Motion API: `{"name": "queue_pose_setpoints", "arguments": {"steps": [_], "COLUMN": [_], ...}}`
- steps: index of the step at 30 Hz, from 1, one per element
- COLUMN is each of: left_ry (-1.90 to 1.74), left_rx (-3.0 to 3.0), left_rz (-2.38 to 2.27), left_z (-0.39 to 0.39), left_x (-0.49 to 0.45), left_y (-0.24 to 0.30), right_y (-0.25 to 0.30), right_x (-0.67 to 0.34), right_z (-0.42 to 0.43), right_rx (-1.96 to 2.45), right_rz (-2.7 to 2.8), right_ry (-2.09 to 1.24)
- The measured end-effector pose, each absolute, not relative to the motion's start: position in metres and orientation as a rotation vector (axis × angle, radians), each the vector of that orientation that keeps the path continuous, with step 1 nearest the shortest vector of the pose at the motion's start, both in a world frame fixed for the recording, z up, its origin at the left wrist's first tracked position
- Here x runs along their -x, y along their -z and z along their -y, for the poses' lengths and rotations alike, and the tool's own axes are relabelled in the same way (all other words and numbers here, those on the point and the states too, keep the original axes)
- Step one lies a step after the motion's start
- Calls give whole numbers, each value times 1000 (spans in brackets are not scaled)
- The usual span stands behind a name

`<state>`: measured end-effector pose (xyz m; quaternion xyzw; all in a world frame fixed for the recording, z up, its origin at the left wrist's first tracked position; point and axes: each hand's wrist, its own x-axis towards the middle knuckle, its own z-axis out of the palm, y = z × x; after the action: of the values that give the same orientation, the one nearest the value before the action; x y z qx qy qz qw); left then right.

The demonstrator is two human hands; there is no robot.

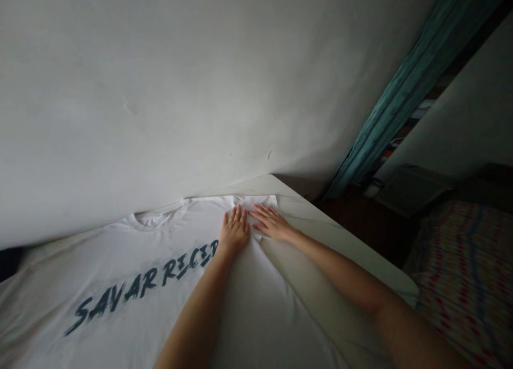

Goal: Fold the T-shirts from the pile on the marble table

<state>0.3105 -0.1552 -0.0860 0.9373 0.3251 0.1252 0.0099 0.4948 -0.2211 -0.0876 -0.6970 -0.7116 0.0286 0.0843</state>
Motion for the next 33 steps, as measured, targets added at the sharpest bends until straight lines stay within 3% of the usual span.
{"name": "queue_pose_setpoints", "arguments": {"steps": [5, 12, 20, 24, 28, 33], "left_ry": [-432, -414, -393, -313, -404, -452], "left_rx": [-2922, -2923, -2866, -2764, -2747, -2650], "left_rz": [-994, -1023, -1013, -1001, -1098, -1502], "left_z": [154, 156, 158, 160, 150, 142], "left_x": [-311, -310, -312, -309, -273, -148], "left_y": [88, 86, 82, 66, 48, 23], "right_y": [62, 78, 83, 83, 78, 66], "right_x": [-519, -462, -522, -524, -468, -321], "right_z": [237, 231, 253, 232, 183, 127], "right_rx": [2369, 2076, 2280, 2287, 1855, 1614], "right_rz": [1891, 2075, 1919, 1753, 1950, 2175], "right_ry": [51, -39, -82, 49, -28, -187]}}
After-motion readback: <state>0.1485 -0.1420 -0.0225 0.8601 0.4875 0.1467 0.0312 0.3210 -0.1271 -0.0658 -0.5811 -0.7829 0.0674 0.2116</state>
